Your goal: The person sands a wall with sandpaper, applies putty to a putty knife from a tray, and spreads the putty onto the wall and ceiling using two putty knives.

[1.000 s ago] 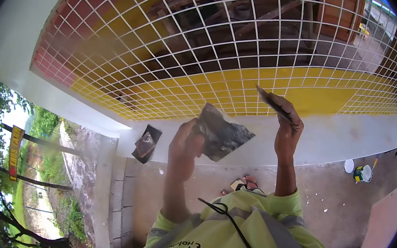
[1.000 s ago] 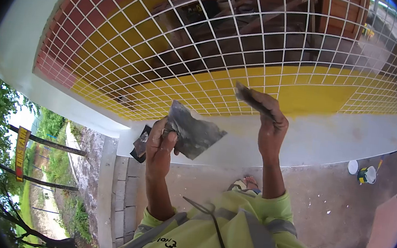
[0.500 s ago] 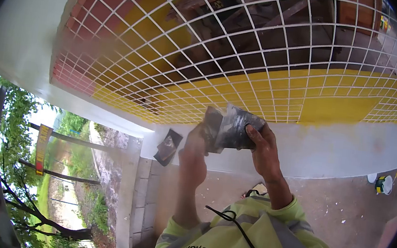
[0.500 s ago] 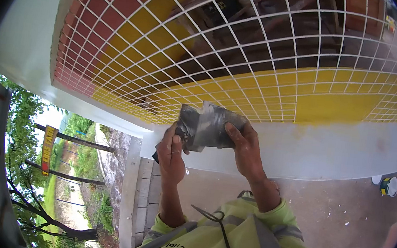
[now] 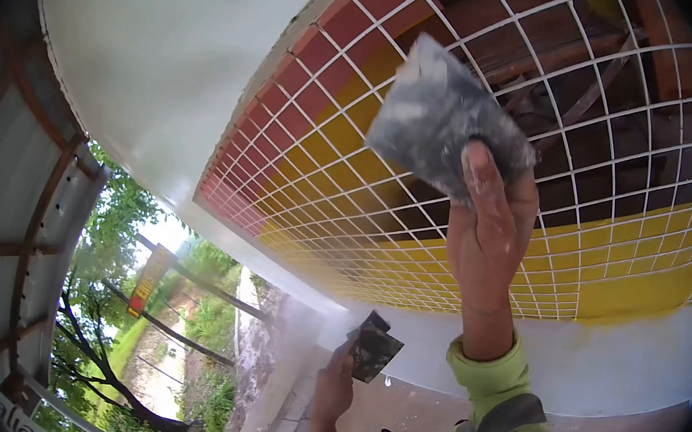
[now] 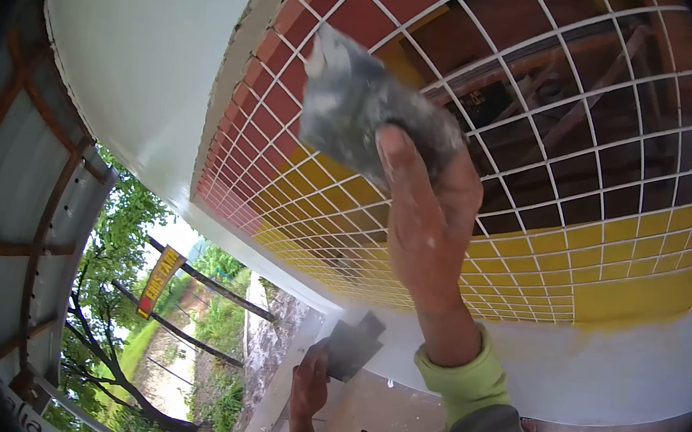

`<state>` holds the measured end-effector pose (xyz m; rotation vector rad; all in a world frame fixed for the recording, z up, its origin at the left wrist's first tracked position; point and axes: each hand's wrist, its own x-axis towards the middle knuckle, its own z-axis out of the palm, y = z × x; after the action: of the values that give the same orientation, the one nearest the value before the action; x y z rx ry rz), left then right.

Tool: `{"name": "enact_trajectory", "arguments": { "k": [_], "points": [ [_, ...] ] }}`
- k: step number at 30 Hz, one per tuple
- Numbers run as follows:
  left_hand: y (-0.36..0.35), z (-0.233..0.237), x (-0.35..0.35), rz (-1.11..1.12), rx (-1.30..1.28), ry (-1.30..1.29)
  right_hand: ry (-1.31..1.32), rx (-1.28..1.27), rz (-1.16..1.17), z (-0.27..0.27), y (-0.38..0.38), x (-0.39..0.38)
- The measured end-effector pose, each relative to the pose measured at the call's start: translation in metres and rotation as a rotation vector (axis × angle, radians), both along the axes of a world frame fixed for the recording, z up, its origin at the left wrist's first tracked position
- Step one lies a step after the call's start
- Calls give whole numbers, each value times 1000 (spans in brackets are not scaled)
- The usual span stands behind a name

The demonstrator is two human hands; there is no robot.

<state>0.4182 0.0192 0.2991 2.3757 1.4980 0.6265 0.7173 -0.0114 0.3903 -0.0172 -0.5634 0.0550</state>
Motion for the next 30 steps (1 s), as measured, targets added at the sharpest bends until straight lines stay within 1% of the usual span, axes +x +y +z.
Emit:
{"name": "enact_trajectory", "arguments": {
  "k": [1, 2, 4, 5, 6, 8, 10, 12, 14, 17, 20, 23, 28, 30],
  "points": [
    [1, 0, -4, 0, 9, -19, -2, -16, -147, 14, 7, 6],
    [1, -1, -8, -1, 15, -36, 1, -58, -347, 26, 16, 16],
    [5, -7, -16, -22, 34, -70, 59, -38, -432, 48, 22, 23],
    [9, -10, -21, -38, 45, -80, 118, 24, -314, 60, 16, 23],
    [10, -11, -23, -56, 56, -92, 151, 83, -270, 67, 20, 22],
    [10, -9, -18, -23, 17, -91, 219, 207, -187, 82, 29, 21],
    [8, -7, -14, -10, -7, -82, 256, 273, -99, 91, 35, 14],
    [6, -3, -5, -19, -14, -78, 256, 221, -211, 96, 40, 11],
    [2, 0, -2, -6, -15, -69, 236, 247, -209, 106, 47, 9],
    [-4, 4, 3, 30, -35, -56, 221, 215, -241, 114, 53, 5],
    [-5, 1, -2, 35, -63, -67, 304, 393, -171, 132, 52, -5],
    [-7, 1, -3, 22, -94, -81, 215, 95, -521, 138, 56, -10],
    [-3, -13, -13, -54, -91, -123, 320, -12, -661, 172, 49, -42],
    [-4, -18, -18, -91, -67, -114, 323, -32, -682, 173, 48, -46]
  ]
}}
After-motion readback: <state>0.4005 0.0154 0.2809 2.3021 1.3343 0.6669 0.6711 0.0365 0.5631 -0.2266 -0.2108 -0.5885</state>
